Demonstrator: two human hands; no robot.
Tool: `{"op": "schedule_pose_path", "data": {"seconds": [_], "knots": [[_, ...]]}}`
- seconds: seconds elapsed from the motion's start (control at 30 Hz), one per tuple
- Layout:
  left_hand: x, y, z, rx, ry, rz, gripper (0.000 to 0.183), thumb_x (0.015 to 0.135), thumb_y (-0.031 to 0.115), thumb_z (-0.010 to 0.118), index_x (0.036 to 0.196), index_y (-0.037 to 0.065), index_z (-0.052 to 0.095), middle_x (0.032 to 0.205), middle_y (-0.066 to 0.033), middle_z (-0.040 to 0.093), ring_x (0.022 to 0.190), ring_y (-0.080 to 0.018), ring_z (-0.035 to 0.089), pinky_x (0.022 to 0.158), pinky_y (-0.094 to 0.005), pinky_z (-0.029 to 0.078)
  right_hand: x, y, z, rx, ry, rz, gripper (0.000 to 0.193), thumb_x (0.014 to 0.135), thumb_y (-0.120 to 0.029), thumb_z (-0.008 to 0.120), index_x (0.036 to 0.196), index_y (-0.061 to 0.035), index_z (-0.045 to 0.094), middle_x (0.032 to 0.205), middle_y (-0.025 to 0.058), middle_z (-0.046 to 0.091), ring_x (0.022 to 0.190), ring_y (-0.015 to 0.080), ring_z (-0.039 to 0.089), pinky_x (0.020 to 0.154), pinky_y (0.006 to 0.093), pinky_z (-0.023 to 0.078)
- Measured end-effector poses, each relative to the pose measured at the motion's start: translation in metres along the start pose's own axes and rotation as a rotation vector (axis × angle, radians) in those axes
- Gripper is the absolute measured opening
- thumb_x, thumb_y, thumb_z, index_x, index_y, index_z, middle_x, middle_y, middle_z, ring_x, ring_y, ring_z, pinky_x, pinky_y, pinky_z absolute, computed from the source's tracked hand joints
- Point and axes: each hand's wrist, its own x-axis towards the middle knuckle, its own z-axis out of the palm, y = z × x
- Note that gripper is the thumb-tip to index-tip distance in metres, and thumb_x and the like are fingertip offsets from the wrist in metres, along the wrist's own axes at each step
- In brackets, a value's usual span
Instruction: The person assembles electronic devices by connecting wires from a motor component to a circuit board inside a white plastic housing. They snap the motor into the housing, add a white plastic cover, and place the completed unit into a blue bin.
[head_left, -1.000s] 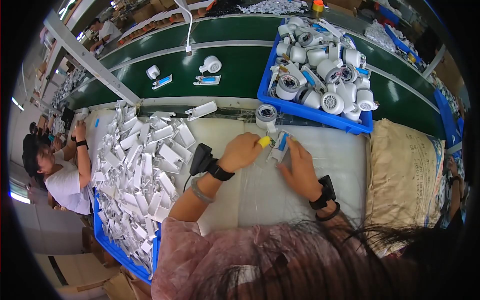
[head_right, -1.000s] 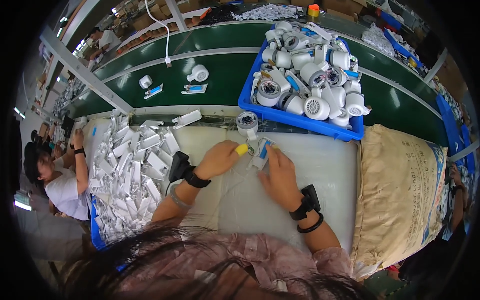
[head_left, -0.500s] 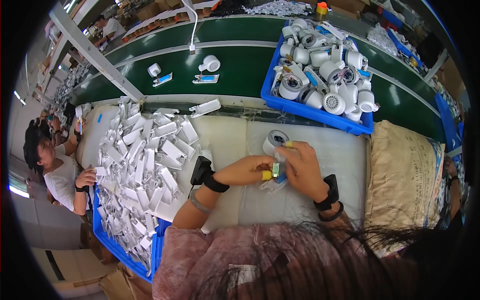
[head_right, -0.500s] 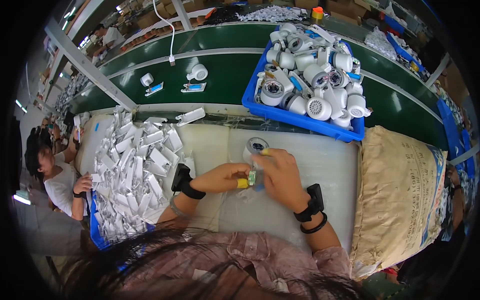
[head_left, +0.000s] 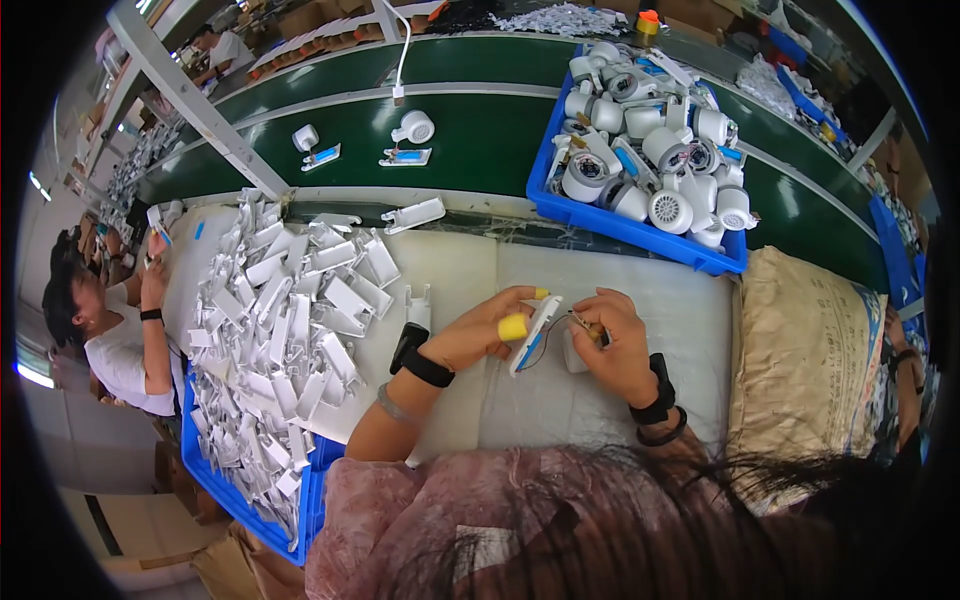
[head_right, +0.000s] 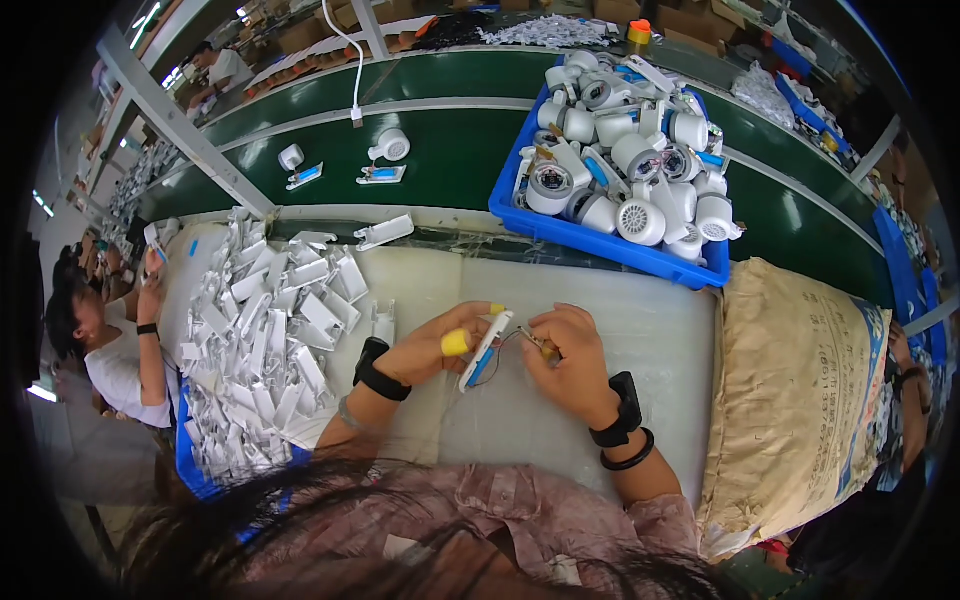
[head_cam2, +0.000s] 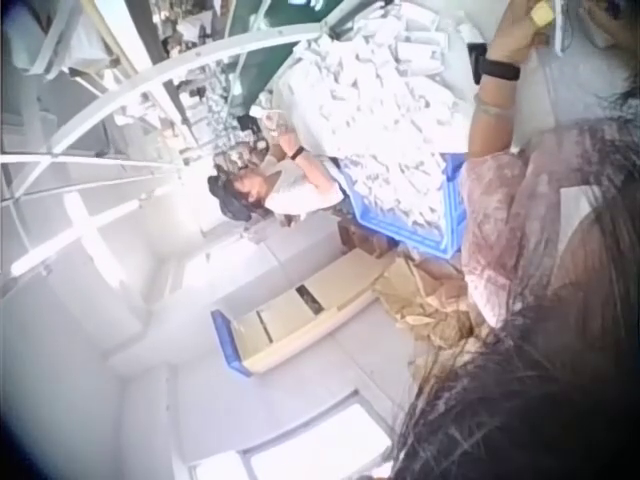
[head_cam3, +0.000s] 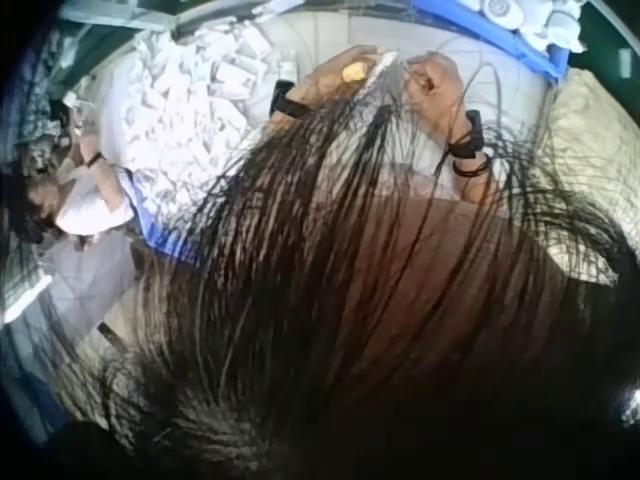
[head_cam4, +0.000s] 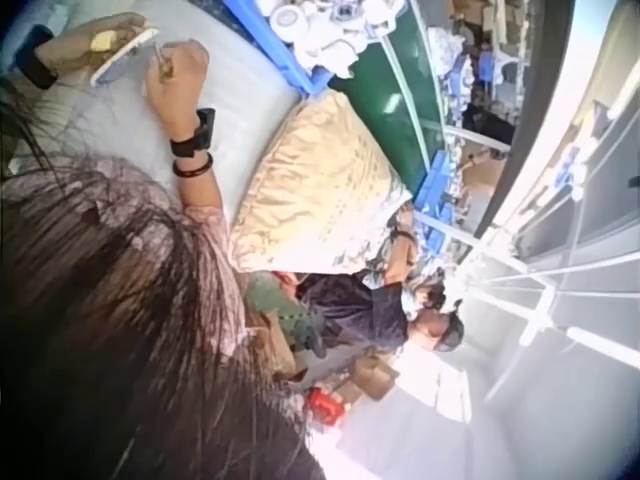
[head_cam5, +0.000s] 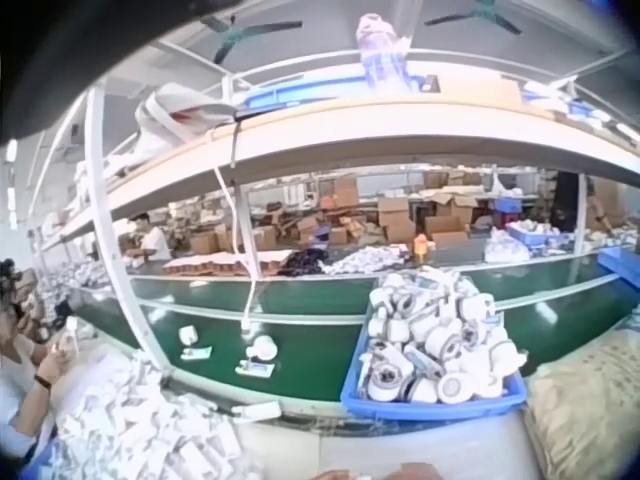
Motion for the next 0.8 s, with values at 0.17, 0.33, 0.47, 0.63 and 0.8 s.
{"op": "schedule_pose_path", "data": {"seconds": [0.17,0.33,0.47,0.63,0.8], "knots": [[-0.002,0.0,0.018,0.125,-0.081,0.018,0.042,0.098,0.02,0.052,0.135,0.006,0.039,0.098,-0.004,0.059,0.08,-0.0107,0.056,0.067,-0.0249,0.047,-0.004,-0.005,-0.005,0.603,-0.159,0.507,0.007,0.087,-0.007,0.065,0.091,-0.0006,0.063,0.077,0.0069,0.067,0.069,0.0129,0.064,0.079,0.0285,0.049],[-0.011,0.005,0.017,-0.04,0.034,0.042,0.032,0.1,0.017,0.046,0.129,0.006,0.043,0.099,-0.006,0.06,0.077,-0.0107,0.057,0.068,-0.0264,0.049,0.009,-0.01,-0.031,0.816,-0.546,0.544,0.013,0.09,-0.01,0.064,0.096,0.0012,0.063,0.082,0.0066,0.068,0.078,0.0115,0.066,0.071,0.0235,0.049],[-0.012,-0.007,0.011,0.352,0.091,0.258,0.026,0.1,0.016,0.042,0.124,0.006,0.044,0.097,-0.0072,0.06,0.073,-0.0116,0.059,0.064,-0.0267,0.05,0.007,-0.016,-0.025,0.46,-0.735,0.459,0.011,0.085,-0.008,0.067,0.094,-0.0018,0.063,0.078,0.0059,0.066,0.076,0.0142,0.065,0.065,0.0258,0.049],[-0.011,-0.014,0.031,0.063,0.216,0.113,0.025,0.099,0.012,0.043,0.123,0.006,0.043,0.089,-0.0065,0.058,0.065,-0.0123,0.058,0.054,-0.0271,0.049,0.001,-0.023,-0.001,-0.18,-0.178,0.143,0.013,0.073,-0.004,0.069,0.084,-0.0064,0.062,0.071,0.0063,0.059,0.068,0.0248,0.058,0.068,0.0363,0.046],[-0.01,-0.02,0.035,-0.103,0.212,0.07,0.031,0.095,0.009,0.048,0.125,0.007,0.038,0.084,-0.0074,0.057,0.061,-0.0136,0.057,0.051,-0.0281,0.048,-0.006,-0.016,0.015,-0.093,0.074,0.096,0.017,0.073,-0.002,0.071,0.086,-0.0071,0.062,0.077,0.0067,0.062,0.074,0.026,0.058,0.076,0.0375,0.045]]}}
